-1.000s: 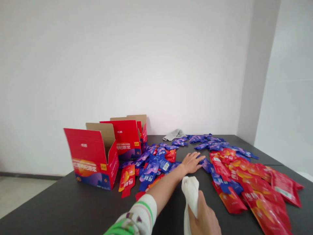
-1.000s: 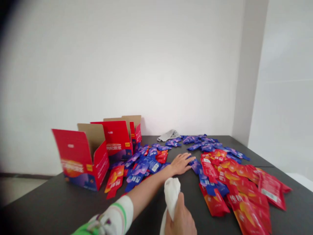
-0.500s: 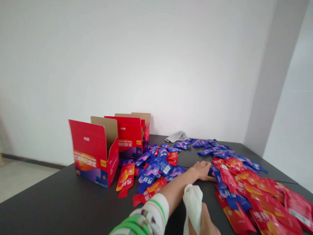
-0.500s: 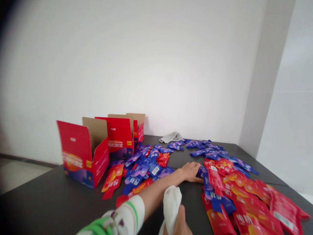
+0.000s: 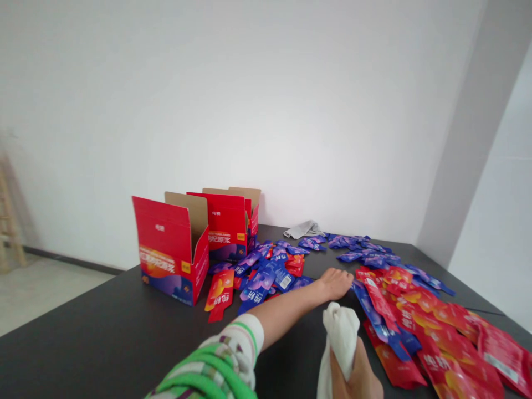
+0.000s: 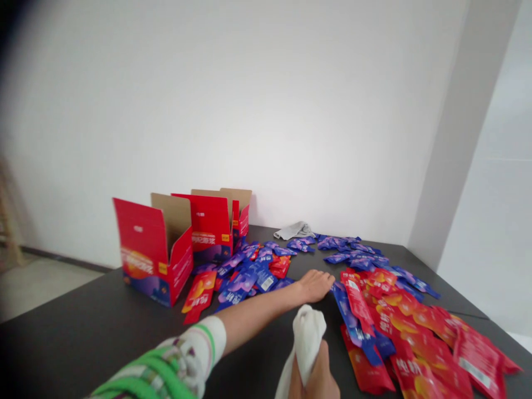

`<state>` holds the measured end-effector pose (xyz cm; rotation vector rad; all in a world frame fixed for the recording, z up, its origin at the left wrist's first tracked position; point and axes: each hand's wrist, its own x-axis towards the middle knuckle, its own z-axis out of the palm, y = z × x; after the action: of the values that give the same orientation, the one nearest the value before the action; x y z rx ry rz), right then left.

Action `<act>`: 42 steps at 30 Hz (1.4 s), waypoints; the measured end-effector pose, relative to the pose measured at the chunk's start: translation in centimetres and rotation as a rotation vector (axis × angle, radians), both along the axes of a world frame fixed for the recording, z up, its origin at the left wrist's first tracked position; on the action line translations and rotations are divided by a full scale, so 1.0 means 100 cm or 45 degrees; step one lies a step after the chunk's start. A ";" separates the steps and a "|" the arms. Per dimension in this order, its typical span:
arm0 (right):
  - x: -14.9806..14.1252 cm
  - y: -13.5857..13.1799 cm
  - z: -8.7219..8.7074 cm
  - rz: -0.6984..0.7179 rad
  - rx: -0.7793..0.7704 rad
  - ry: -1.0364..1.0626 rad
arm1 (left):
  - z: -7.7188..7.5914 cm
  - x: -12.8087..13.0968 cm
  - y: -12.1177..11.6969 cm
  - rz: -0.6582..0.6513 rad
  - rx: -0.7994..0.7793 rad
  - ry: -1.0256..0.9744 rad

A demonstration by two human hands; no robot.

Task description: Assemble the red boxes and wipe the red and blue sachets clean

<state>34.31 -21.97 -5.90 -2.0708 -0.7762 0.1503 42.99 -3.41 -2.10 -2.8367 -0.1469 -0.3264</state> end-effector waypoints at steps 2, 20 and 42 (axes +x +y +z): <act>0.001 -0.003 0.006 -0.023 0.041 0.047 | 0.008 -0.030 -0.003 0.023 0.016 0.004; -0.054 0.001 0.028 0.197 -0.592 -0.626 | -0.017 -0.260 -0.101 0.529 -0.160 0.142; -0.007 -0.005 0.005 -0.085 -0.123 -0.093 | 0.014 -0.267 -0.056 0.651 -0.438 -0.062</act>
<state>33.58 -22.48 -5.40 -2.2011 -0.7554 0.0764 16.28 -8.99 -0.69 -2.9755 -1.0020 -0.2746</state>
